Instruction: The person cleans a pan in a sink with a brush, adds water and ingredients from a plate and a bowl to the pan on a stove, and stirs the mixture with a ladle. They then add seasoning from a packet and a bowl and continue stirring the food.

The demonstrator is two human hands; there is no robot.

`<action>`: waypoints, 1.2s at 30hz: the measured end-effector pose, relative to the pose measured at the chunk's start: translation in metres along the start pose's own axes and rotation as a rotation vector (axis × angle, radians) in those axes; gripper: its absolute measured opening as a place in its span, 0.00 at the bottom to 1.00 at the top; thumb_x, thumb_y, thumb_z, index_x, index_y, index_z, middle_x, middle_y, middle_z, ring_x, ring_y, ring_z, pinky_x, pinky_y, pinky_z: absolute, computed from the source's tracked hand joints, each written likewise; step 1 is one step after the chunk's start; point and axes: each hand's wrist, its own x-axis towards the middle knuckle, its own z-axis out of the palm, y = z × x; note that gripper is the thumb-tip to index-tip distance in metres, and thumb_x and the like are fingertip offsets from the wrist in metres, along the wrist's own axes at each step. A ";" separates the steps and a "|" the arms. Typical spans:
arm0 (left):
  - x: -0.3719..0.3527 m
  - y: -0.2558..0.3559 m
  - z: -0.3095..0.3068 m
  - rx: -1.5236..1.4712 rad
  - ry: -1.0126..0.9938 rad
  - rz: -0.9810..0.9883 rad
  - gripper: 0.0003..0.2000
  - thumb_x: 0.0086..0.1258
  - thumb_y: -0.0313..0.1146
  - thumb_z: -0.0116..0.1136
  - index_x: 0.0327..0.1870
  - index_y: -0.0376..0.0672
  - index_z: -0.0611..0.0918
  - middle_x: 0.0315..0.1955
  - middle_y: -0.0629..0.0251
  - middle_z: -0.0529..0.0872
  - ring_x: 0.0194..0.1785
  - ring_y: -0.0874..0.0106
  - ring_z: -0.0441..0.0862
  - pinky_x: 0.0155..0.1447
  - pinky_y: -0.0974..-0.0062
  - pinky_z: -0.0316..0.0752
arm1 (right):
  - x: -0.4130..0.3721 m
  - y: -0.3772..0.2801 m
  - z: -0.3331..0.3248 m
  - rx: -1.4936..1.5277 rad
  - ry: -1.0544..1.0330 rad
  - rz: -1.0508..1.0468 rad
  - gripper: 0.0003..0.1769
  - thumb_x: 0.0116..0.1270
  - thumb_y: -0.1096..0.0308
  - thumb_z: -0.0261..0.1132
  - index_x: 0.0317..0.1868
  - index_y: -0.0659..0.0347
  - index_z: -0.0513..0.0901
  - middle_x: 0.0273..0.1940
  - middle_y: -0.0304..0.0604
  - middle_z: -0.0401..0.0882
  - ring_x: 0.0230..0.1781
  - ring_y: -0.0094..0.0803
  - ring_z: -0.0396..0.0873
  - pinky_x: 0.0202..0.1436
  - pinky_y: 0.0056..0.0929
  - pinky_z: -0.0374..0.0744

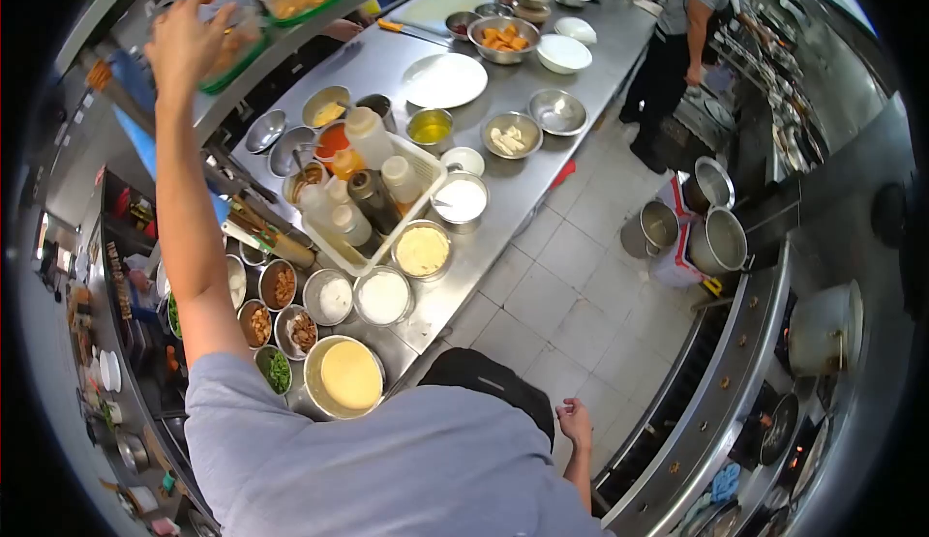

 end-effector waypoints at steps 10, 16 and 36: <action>-0.109 0.305 0.021 -1.196 -1.344 0.364 0.20 0.63 0.36 0.63 0.53 0.34 0.76 0.42 0.54 0.85 0.43 0.67 0.81 0.49 0.70 0.76 | 0.054 -0.018 -0.040 0.034 0.011 0.000 0.17 0.64 0.64 0.64 0.47 0.69 0.79 0.37 0.49 0.84 0.38 0.35 0.82 0.46 0.32 0.79; -0.208 0.430 0.180 -0.684 -1.288 0.277 0.21 0.58 0.40 0.61 0.50 0.36 0.81 0.47 0.42 0.82 0.53 0.50 0.80 0.56 0.59 0.75 | 0.104 -0.004 -0.106 0.015 -0.009 0.008 0.19 0.63 0.63 0.64 0.50 0.67 0.77 0.39 0.51 0.83 0.38 0.39 0.83 0.45 0.34 0.79; -0.269 0.458 0.231 -1.210 -1.662 -0.195 0.03 0.55 0.27 0.52 0.26 0.38 0.75 0.14 0.66 0.72 0.16 0.75 0.68 0.19 0.73 0.61 | 0.192 -0.001 -0.257 0.314 0.288 0.073 0.20 0.64 0.65 0.65 0.53 0.66 0.77 0.42 0.50 0.83 0.40 0.38 0.83 0.45 0.34 0.80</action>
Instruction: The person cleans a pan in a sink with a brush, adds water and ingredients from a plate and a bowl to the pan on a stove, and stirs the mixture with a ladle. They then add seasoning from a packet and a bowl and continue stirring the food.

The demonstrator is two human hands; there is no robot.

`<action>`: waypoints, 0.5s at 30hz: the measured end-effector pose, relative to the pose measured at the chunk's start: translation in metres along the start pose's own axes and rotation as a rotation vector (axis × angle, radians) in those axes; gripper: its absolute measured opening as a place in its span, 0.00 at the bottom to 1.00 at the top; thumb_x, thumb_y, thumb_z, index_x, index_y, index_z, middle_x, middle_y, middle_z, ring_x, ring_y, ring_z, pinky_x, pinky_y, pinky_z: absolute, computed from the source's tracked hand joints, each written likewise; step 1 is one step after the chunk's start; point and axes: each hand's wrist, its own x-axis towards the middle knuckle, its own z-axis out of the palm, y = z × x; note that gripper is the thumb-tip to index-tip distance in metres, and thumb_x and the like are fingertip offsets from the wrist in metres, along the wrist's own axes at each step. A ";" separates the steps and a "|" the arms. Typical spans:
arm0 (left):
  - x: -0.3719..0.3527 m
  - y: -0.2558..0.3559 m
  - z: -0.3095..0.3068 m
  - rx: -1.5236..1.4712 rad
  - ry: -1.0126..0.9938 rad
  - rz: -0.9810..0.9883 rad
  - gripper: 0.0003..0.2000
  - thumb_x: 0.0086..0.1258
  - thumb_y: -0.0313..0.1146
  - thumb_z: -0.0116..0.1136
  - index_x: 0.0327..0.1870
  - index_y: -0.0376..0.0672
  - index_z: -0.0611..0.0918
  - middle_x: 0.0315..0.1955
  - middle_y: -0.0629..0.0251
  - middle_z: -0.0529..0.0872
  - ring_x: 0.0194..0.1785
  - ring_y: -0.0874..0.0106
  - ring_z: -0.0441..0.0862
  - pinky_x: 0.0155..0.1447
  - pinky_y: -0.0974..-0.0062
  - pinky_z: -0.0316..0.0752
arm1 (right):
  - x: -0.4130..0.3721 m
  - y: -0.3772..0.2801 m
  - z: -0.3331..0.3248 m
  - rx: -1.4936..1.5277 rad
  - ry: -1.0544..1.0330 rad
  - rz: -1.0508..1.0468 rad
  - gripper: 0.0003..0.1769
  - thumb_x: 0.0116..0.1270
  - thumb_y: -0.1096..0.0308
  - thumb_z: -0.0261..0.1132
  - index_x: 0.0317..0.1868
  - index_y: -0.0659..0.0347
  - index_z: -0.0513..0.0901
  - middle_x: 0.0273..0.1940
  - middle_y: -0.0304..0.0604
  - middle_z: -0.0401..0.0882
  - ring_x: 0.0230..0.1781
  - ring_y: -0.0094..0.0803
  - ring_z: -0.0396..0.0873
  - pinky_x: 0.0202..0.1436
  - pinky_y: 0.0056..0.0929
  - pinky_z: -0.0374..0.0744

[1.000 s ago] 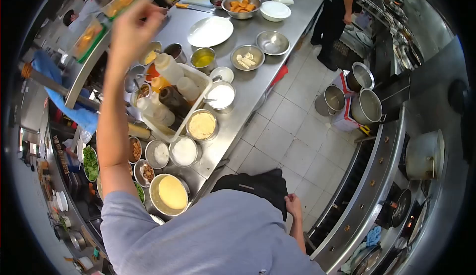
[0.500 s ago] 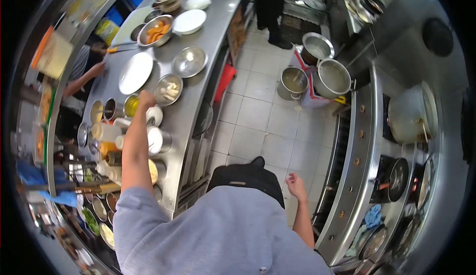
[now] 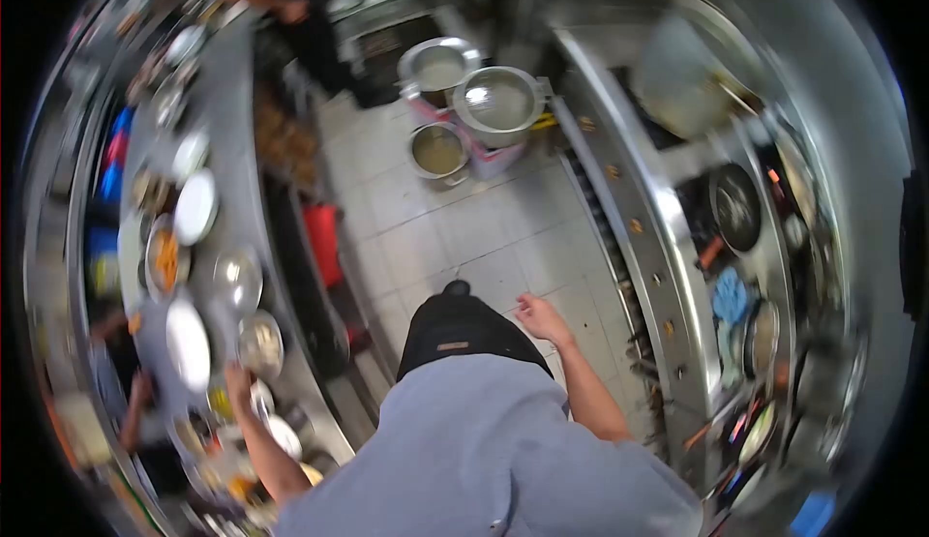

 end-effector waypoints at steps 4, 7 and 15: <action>-0.024 0.130 0.079 -0.011 -0.195 0.016 0.18 0.54 0.21 0.53 0.46 0.40 0.68 0.26 0.61 0.79 0.21 0.75 0.75 0.19 0.79 0.68 | 0.006 -0.051 -0.007 0.255 -0.043 -0.084 0.19 0.66 0.63 0.65 0.54 0.65 0.77 0.41 0.46 0.82 0.41 0.31 0.81 0.46 0.30 0.79; -0.027 0.234 0.191 -0.200 -0.531 0.202 0.15 0.56 0.19 0.52 0.45 0.43 0.68 0.28 0.63 0.79 0.22 0.78 0.76 0.19 0.82 0.67 | 0.017 -0.086 -0.013 0.435 -0.119 -0.228 0.22 0.68 0.61 0.63 0.58 0.63 0.73 0.43 0.45 0.81 0.44 0.28 0.79 0.45 0.28 0.79; -0.099 0.412 0.455 0.066 -1.168 0.471 0.14 0.66 0.21 0.50 0.52 0.41 0.70 0.32 0.60 0.82 0.26 0.77 0.78 0.25 0.81 0.73 | -0.024 -0.102 -0.125 0.586 0.279 -0.033 0.23 0.70 0.60 0.59 0.60 0.62 0.67 0.39 0.46 0.79 0.24 0.27 0.78 0.27 0.29 0.77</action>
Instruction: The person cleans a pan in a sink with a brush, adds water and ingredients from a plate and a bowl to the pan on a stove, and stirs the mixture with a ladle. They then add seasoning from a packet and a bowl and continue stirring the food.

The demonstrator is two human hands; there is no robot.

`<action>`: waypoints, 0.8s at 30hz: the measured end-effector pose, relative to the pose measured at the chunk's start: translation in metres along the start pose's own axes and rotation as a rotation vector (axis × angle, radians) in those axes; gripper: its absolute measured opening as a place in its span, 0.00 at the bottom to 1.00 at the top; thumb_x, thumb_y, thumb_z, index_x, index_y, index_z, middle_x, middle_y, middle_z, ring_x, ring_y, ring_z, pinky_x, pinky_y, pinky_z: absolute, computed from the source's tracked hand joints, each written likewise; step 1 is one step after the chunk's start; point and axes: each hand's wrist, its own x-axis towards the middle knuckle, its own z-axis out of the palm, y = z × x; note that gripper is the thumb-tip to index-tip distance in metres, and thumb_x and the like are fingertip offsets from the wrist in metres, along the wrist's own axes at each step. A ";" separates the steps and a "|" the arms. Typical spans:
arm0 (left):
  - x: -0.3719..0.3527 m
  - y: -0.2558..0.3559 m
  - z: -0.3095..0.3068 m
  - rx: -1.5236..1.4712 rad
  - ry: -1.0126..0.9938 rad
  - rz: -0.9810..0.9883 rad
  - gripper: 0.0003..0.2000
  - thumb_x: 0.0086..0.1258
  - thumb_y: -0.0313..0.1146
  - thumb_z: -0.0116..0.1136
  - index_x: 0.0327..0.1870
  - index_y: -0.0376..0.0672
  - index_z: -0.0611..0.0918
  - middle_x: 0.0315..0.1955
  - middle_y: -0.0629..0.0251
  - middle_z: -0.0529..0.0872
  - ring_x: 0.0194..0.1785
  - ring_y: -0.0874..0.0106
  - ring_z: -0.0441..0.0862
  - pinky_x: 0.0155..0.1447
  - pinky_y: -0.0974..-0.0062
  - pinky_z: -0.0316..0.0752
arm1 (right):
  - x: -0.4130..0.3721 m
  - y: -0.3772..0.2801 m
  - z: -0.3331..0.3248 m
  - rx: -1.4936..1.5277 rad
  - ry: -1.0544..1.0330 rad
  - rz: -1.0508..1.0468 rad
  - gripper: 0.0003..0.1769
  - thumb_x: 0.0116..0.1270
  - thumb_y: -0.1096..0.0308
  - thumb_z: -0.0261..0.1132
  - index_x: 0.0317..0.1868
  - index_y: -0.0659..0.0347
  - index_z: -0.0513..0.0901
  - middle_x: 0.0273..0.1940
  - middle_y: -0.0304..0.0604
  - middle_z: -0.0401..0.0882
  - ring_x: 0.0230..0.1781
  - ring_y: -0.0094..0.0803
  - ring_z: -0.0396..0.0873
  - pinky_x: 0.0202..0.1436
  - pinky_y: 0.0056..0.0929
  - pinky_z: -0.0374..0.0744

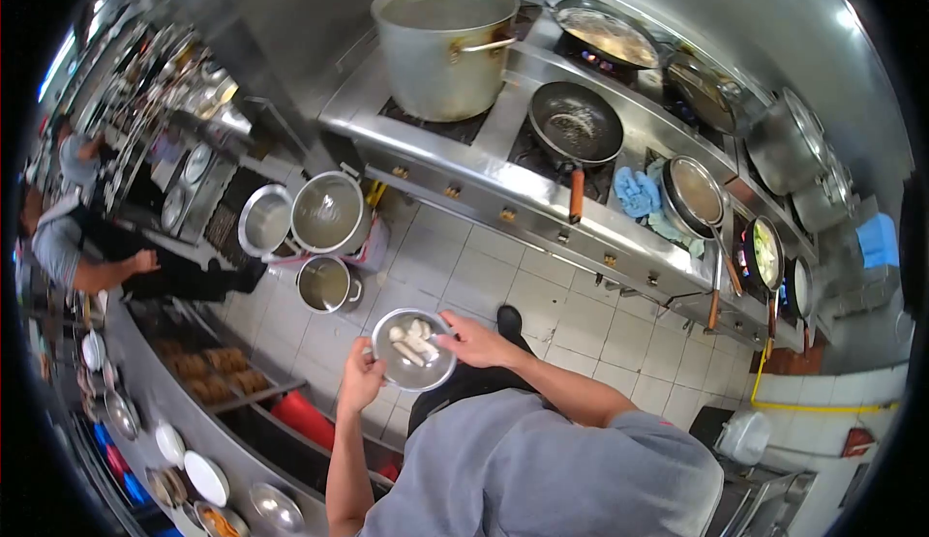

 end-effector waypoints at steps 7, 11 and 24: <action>0.097 0.090 0.125 -0.181 -0.239 -0.002 0.12 0.73 0.32 0.54 0.53 0.38 0.71 0.33 0.59 0.84 0.28 0.77 0.80 0.31 0.80 0.75 | -0.057 -0.008 -0.197 0.331 0.467 -0.107 0.09 0.66 0.75 0.59 0.42 0.57 0.67 0.38 0.39 0.74 0.22 0.21 0.77 0.14 0.20 0.76; 0.127 0.071 0.170 -0.083 -0.154 -0.114 0.12 0.73 0.33 0.55 0.51 0.37 0.73 0.33 0.62 0.84 0.30 0.78 0.80 0.34 0.80 0.76 | -0.072 -0.028 -0.345 0.383 0.807 -0.186 0.08 0.66 0.76 0.59 0.40 0.57 0.67 0.37 0.40 0.74 0.19 0.24 0.76 0.11 0.21 0.75; 0.096 -0.011 0.231 0.204 0.041 -0.306 0.13 0.69 0.32 0.59 0.47 0.33 0.76 0.30 0.65 0.81 0.28 0.79 0.78 0.34 0.79 0.74 | 0.050 -0.045 -0.741 -1.172 1.455 -0.149 0.19 0.59 0.77 0.56 0.51 0.59 0.68 0.59 0.63 0.64 0.38 0.61 0.79 0.44 0.53 0.78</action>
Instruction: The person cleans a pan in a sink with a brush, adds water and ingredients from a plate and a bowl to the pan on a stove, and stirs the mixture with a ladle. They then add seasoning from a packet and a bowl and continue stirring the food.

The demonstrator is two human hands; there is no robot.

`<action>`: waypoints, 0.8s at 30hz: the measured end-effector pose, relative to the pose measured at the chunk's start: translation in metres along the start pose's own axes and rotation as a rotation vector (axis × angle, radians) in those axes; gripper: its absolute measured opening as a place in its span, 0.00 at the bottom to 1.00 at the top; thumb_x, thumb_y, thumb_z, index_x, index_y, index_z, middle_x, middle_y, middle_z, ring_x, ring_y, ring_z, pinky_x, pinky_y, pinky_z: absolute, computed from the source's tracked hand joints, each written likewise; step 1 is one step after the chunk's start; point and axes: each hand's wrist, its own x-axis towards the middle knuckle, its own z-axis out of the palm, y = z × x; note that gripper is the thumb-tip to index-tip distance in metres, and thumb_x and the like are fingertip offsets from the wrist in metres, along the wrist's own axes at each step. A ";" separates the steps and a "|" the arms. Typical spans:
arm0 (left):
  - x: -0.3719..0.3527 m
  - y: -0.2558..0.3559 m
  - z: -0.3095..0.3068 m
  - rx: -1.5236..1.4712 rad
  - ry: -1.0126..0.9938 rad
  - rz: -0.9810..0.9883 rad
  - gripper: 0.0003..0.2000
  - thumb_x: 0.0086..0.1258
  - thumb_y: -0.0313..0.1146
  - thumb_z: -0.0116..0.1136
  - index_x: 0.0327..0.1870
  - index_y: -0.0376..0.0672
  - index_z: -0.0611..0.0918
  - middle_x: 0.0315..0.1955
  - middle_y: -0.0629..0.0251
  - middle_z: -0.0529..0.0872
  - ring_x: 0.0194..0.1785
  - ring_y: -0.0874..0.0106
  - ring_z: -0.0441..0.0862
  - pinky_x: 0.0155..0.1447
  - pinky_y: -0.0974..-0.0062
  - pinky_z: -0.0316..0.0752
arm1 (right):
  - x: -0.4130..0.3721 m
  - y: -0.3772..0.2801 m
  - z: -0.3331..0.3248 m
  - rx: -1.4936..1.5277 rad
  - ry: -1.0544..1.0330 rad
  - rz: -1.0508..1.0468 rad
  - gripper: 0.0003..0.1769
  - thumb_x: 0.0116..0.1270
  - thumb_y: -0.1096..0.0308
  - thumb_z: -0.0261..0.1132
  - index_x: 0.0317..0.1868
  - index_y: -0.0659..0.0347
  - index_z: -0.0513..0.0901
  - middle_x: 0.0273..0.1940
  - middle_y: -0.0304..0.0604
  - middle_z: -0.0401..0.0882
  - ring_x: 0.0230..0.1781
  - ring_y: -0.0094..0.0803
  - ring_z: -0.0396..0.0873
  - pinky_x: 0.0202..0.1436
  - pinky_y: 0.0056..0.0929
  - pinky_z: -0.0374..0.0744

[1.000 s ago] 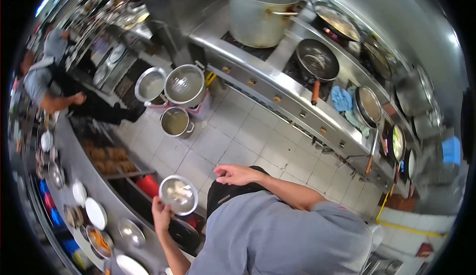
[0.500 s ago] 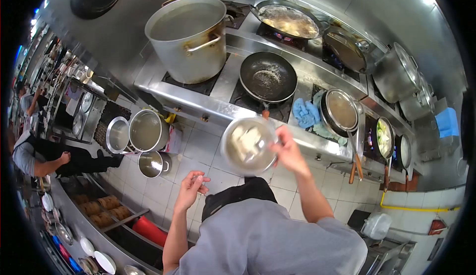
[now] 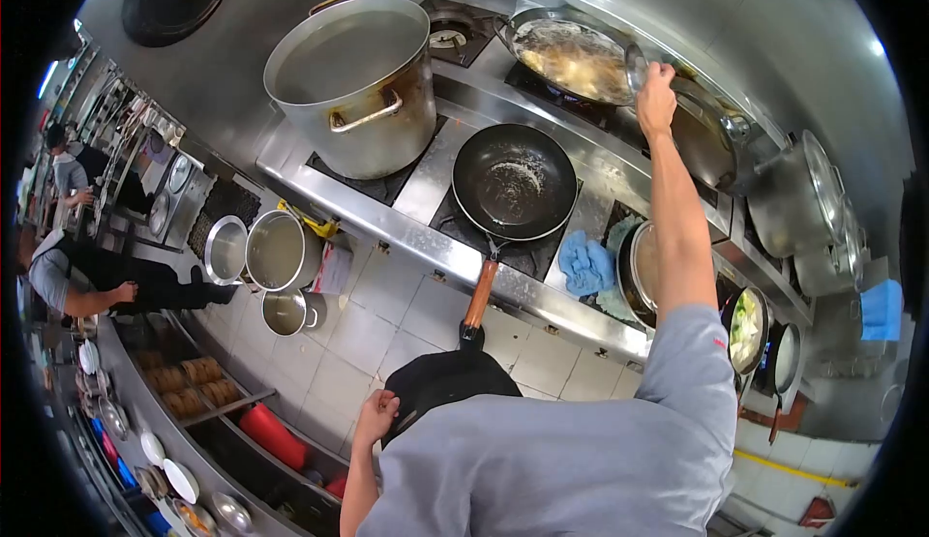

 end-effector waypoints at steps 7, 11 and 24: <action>-0.031 -0.057 0.003 -0.019 0.184 -0.094 0.12 0.68 0.33 0.59 0.46 0.34 0.78 0.29 0.63 0.83 0.31 0.74 0.81 0.36 0.75 0.76 | 0.023 0.010 0.012 -0.148 -0.036 -0.039 0.19 0.60 0.78 0.55 0.53 0.55 0.68 0.60 0.60 0.65 0.36 0.62 0.80 0.41 0.55 0.79; -0.046 -0.089 0.005 0.185 0.231 -0.041 0.13 0.67 0.33 0.59 0.47 0.34 0.79 0.33 0.59 0.85 0.36 0.70 0.83 0.42 0.72 0.77 | 0.014 0.012 -0.015 0.059 0.180 0.104 0.19 0.59 0.72 0.58 0.52 0.61 0.69 0.57 0.62 0.66 0.39 0.65 0.79 0.47 0.52 0.77; -0.115 -0.266 -0.033 0.227 0.067 -0.227 0.23 0.65 0.51 0.58 0.52 0.40 0.81 0.37 0.49 0.87 0.42 0.61 0.85 0.49 0.65 0.78 | -0.209 -0.171 -0.205 1.275 -0.404 0.299 0.14 0.68 0.68 0.63 0.52 0.61 0.76 0.44 0.39 0.81 0.37 0.23 0.81 0.31 0.20 0.79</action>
